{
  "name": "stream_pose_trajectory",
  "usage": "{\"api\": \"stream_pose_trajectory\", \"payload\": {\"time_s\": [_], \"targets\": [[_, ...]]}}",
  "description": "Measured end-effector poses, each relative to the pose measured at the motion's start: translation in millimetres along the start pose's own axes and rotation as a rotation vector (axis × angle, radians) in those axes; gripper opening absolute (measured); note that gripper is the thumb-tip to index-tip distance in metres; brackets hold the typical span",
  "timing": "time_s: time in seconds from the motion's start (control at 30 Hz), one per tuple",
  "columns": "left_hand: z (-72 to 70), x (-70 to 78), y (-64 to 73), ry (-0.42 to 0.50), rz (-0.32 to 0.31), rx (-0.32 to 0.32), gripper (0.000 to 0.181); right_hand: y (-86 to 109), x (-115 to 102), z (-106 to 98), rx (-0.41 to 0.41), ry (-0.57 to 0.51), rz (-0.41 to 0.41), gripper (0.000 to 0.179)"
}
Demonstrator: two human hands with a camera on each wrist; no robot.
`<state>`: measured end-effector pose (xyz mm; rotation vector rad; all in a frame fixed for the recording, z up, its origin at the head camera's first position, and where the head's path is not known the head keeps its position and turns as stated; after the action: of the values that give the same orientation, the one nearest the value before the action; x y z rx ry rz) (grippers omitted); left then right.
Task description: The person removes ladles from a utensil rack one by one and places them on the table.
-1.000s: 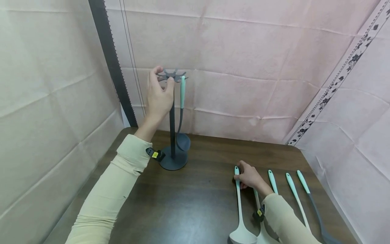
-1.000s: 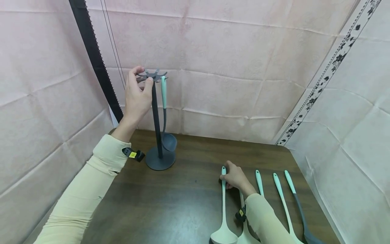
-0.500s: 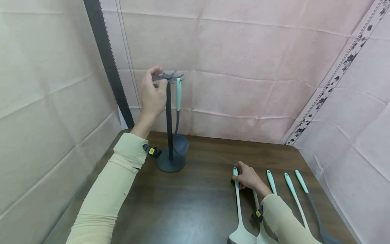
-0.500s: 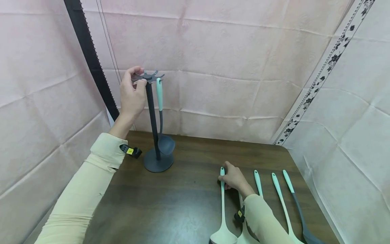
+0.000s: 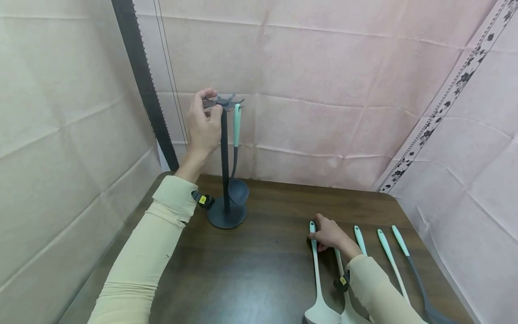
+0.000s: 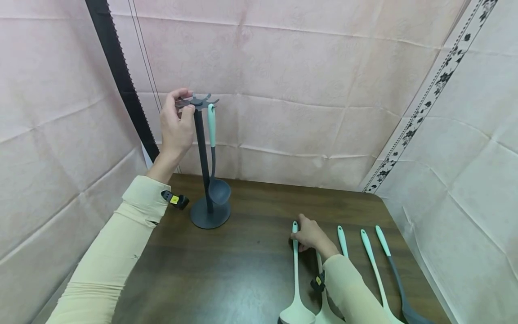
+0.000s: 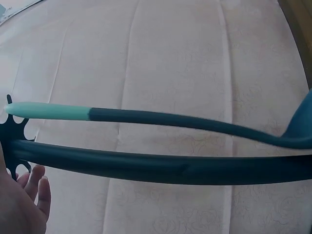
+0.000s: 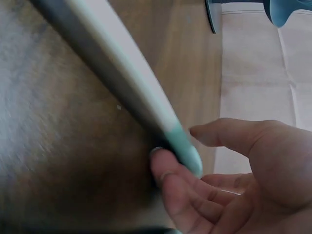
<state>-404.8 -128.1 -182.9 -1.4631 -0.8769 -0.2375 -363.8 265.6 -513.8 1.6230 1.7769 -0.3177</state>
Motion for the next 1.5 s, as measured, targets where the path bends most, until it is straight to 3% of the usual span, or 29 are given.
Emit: {"api": "stream_pose_trajectory", "payload": {"time_s": [0.13,0.37,0.7,1.1,1.5], "targets": [[0.2,-2.6,-0.4,0.005,-0.003,-0.007,0.044,2.8,-7,-7,-0.022,0.050,-0.023,0.074],[-0.2,-1.8,-1.1,0.004,0.013,-0.003,0.044,10.9,-38,-31,0.054,0.299,-0.161,0.081],[0.2,-3.3,-0.6,0.007,0.015,-0.001,0.046,18.8,-58,-39,0.144,0.466,-0.194,0.087],[-0.1,-2.9,-0.9,0.015,0.023,-0.009,0.046,24.4,-65,-43,0.268,0.493,-0.242,0.097],[1.5,-1.0,-0.1,0.004,0.014,-0.043,0.048,23.7,-68,-49,0.321,0.459,-0.230,0.105]]}}
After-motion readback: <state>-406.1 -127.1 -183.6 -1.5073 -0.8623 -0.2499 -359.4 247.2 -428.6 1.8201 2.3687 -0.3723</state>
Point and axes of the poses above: each hand's wrist, its own y-axis away from the middle knuckle, its own z-axis out of the palm, x = y × z, the point moved 10 cm from there along -y, towards the middle knuckle, and after that the axes turned 3 degrees about -x, right-handed, at the moved point
